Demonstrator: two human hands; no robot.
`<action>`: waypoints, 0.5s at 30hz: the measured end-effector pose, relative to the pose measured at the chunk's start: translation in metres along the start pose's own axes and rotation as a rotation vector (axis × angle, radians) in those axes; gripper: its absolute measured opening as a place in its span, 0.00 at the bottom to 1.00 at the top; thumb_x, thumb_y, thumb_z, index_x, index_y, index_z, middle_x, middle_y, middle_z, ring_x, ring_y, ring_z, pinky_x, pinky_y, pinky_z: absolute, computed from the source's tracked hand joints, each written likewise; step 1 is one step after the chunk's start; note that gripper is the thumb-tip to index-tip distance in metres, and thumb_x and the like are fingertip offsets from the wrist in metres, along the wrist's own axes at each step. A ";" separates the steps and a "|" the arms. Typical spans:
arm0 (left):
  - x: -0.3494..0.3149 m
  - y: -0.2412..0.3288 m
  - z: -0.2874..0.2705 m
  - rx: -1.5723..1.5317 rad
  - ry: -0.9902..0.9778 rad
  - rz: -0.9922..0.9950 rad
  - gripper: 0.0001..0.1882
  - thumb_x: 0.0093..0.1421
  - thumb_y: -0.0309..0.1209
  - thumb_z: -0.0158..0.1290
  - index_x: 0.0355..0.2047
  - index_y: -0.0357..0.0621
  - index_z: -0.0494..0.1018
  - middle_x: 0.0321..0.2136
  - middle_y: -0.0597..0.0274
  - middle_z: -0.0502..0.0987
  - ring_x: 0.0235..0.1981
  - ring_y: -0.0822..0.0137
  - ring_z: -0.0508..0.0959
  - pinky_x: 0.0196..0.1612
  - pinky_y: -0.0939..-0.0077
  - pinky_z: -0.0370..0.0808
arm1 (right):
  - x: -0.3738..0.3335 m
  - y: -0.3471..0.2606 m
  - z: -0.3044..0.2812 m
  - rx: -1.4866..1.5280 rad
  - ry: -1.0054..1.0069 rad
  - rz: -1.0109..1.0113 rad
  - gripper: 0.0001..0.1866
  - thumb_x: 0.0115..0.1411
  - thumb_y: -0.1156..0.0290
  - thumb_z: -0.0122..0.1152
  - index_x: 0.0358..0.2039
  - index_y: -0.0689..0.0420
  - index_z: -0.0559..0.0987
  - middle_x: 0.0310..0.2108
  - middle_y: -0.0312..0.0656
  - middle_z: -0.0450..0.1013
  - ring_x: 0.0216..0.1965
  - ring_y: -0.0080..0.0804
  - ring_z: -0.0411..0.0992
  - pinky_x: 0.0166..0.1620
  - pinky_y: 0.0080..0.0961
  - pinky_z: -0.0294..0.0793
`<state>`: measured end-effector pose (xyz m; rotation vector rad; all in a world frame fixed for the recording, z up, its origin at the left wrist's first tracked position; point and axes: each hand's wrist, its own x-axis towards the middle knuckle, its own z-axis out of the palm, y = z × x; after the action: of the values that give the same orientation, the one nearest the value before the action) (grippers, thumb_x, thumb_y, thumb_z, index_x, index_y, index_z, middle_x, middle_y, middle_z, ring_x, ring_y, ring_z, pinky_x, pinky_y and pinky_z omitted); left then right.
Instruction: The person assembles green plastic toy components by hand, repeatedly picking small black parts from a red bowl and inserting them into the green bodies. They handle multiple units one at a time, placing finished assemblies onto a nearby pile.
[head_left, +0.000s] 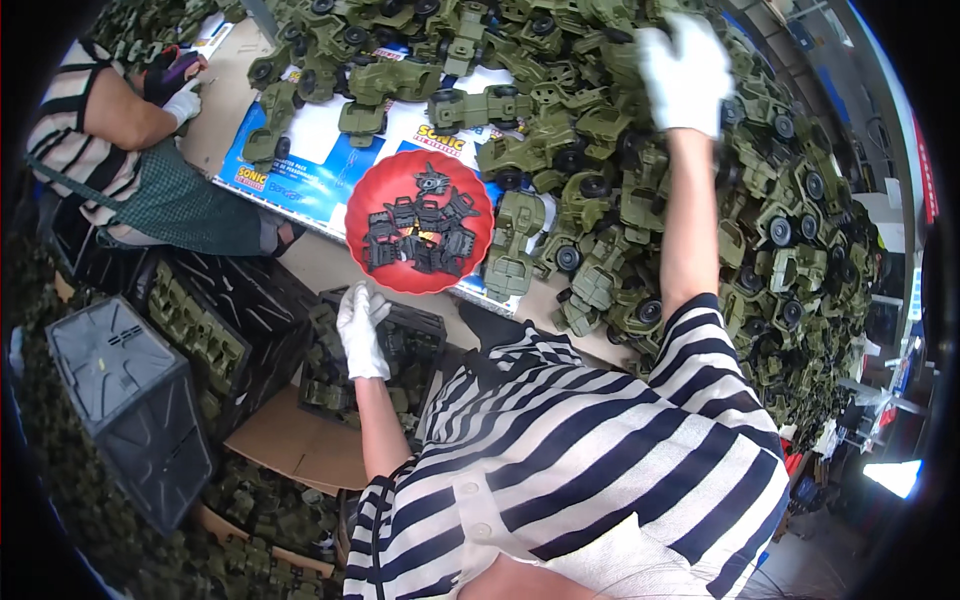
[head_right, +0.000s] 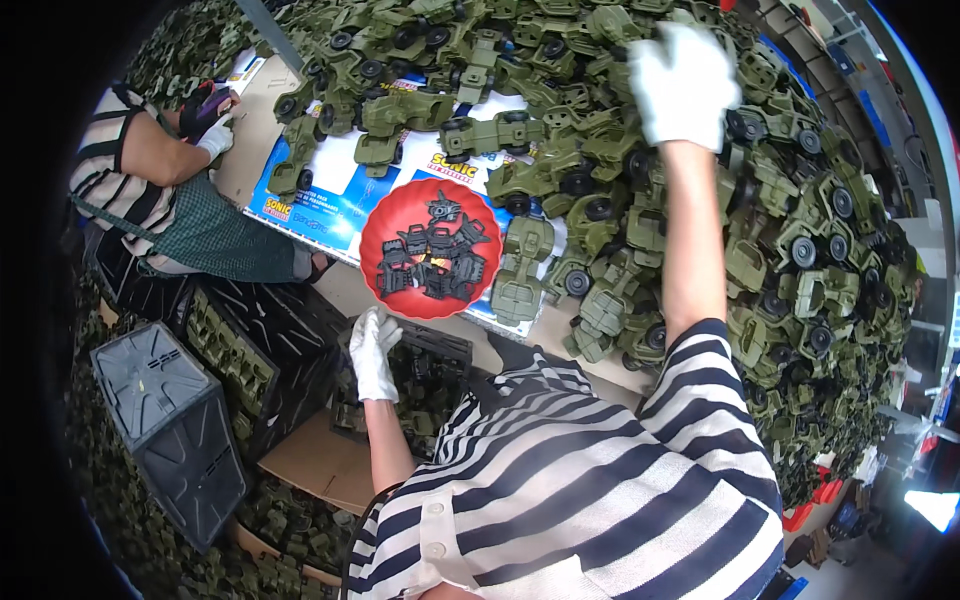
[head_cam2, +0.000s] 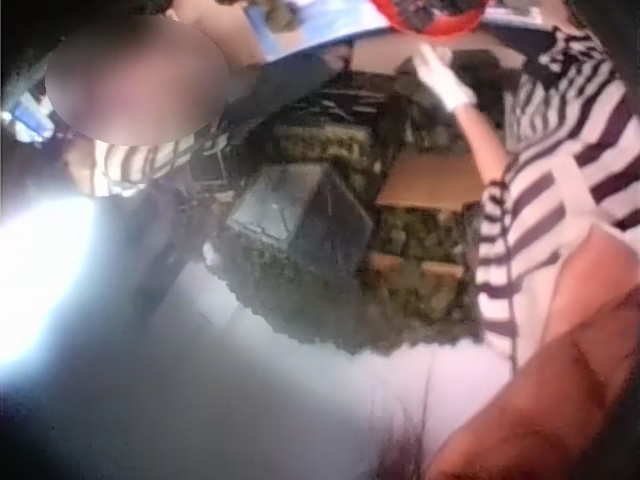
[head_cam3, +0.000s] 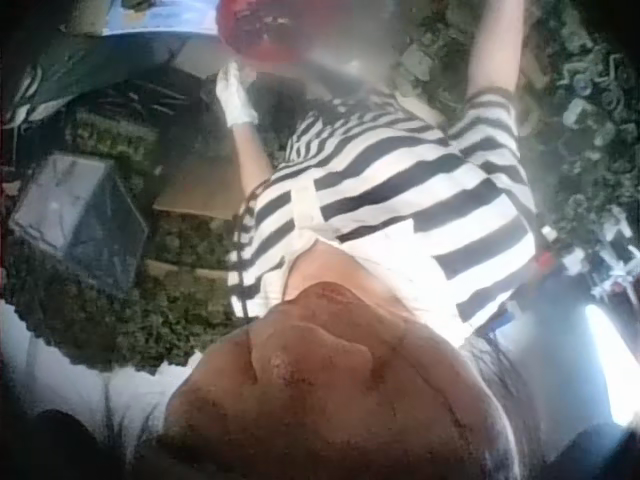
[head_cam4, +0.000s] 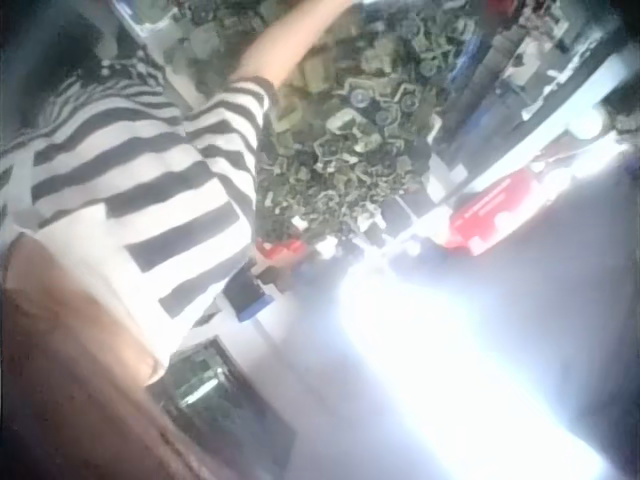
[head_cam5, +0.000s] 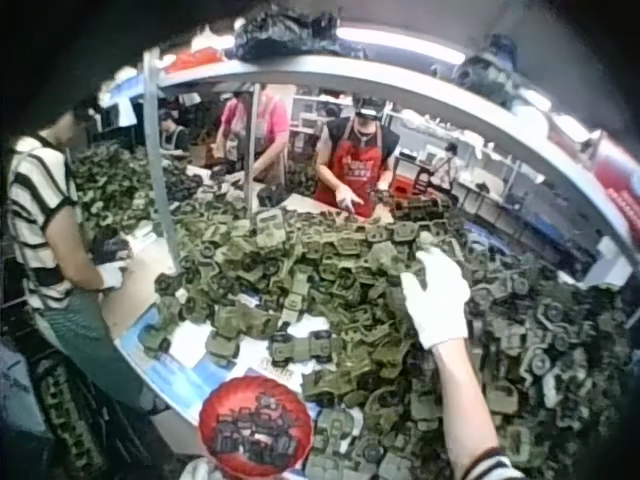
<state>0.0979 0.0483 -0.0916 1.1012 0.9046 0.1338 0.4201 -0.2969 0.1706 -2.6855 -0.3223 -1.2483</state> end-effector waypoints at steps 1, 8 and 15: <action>0.000 0.005 0.002 0.026 0.001 0.010 0.17 0.67 0.37 0.52 0.51 0.40 0.71 0.42 0.57 0.78 0.37 0.67 0.81 0.39 0.72 0.80 | -0.012 -0.036 0.024 0.104 -0.252 -0.034 0.24 0.52 0.55 0.59 0.48 0.52 0.80 0.43 0.50 0.78 0.47 0.48 0.76 0.50 0.42 0.74; -0.006 0.010 0.010 0.085 -0.028 0.011 0.13 0.67 0.35 0.52 0.48 0.42 0.74 0.38 0.65 0.79 0.35 0.71 0.80 0.37 0.75 0.80 | -0.120 -0.112 0.224 0.077 -0.698 -0.423 0.27 0.49 0.65 0.62 0.51 0.50 0.71 0.43 0.50 0.75 0.43 0.49 0.76 0.44 0.45 0.76; -0.043 0.013 -0.003 0.053 0.152 0.093 0.14 0.67 0.34 0.52 0.48 0.39 0.73 0.40 0.64 0.77 0.38 0.74 0.77 0.40 0.77 0.78 | -0.072 -0.126 0.143 0.309 -0.777 -0.154 0.37 0.41 0.60 0.69 0.54 0.57 0.72 0.40 0.55 0.77 0.40 0.52 0.77 0.46 0.42 0.74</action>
<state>0.0726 0.0346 -0.0575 1.1947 0.9973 0.2742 0.4464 -0.1506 0.0308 -2.7661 -0.7479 -0.0912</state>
